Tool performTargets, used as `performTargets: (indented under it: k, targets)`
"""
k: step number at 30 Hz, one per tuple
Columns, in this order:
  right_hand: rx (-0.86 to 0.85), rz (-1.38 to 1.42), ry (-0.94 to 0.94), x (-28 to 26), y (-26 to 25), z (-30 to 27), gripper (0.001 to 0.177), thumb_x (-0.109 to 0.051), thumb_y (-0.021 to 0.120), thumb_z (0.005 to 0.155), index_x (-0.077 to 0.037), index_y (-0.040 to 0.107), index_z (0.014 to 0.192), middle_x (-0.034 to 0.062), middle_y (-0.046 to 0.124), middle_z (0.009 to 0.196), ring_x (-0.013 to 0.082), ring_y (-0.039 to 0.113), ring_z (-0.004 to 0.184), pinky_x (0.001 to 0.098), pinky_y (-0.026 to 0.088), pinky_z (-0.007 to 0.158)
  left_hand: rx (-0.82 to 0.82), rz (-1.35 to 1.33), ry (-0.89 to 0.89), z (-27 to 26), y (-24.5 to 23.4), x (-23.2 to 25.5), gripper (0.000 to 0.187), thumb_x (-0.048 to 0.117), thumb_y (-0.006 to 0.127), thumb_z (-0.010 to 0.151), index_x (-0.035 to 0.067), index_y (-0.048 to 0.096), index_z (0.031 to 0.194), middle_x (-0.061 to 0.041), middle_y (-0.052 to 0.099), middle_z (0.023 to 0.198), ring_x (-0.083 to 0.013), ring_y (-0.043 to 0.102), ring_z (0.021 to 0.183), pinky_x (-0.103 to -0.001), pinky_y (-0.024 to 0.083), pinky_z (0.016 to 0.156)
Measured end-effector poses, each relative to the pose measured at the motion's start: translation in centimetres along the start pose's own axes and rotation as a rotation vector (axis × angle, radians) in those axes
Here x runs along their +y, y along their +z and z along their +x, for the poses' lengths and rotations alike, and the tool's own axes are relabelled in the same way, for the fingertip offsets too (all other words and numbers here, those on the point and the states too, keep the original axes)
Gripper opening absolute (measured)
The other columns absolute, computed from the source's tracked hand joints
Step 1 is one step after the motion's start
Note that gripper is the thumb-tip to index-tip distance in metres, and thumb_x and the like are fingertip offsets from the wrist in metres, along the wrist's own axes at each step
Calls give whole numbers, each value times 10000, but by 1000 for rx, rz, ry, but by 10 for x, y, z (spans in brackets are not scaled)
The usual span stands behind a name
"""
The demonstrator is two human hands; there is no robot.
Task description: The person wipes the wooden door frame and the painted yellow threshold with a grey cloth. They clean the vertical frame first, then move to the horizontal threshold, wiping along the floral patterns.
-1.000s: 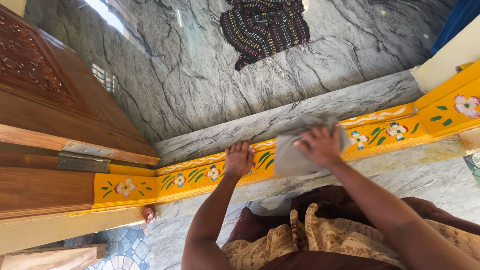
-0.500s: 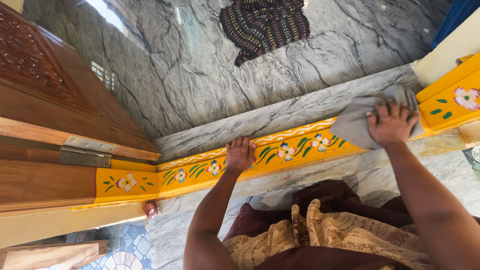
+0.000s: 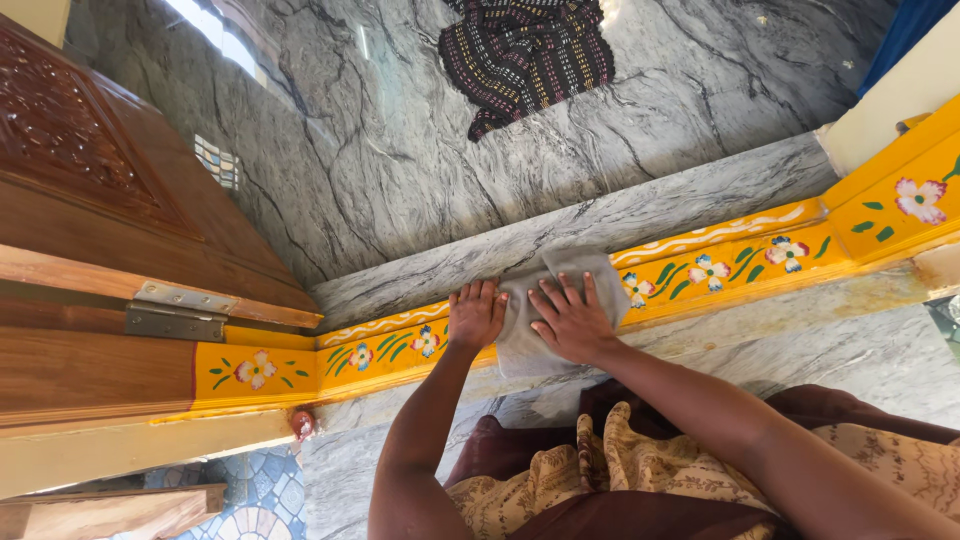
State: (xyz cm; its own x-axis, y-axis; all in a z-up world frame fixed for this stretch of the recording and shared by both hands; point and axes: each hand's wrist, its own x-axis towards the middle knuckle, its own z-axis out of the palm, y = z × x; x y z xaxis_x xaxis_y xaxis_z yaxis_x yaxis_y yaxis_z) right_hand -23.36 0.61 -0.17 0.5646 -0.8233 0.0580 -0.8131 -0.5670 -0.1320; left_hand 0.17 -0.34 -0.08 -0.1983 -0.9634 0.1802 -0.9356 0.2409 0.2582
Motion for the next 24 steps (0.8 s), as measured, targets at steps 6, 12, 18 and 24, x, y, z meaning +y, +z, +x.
performTargets:
  k: [6, 12, 18, 24]
  targets:
    - [-249, 47, 144, 33, -37, 7, 655, -664, 223, 1000, -280, 411, 1496, 66, 307, 1622, 348, 174, 1545, 789, 20, 1156, -5, 17, 19, 1, 2, -3, 440, 398, 542, 982, 118, 592, 1318, -132, 650, 1199, -337, 582, 1124, -543, 400, 950]
    - [-303, -66, 531, 178, -16, -20, 692, -667, 131, 1023, -298, 451, 1514, 117, 322, 1608, 360, 218, 1544, 810, 38, 1163, 5, 6, 20, -2, 3, -5, 416, 394, 527, 1016, 117, 601, 1318, -129, 653, 1197, -337, 584, 1122, -539, 403, 973]
    - [170, -27, 764, 304, 3, -101, 628, -640, 302, 1045, -244, 520, 1482, 178, 314, 1654, 487, 202, 1529, 695, 69, 1239, 3, -9, 17, -2, 1, -4, 418, 405, 529, 1009, 114, 609, 1299, -126, 651, 1202, -333, 585, 1115, -527, 409, 951]
    - [-26, -129, 825, 290, 10, -78, 676, -641, 168, 1043, -276, 420, 1554, 180, 223, 1679, 473, 132, 1526, 672, -30, 1214, 32, 12, 26, -2, 0, -1, 416, 399, 543, 999, 110, 614, 1289, -128, 651, 1193, -335, 586, 1099, -531, 410, 932]
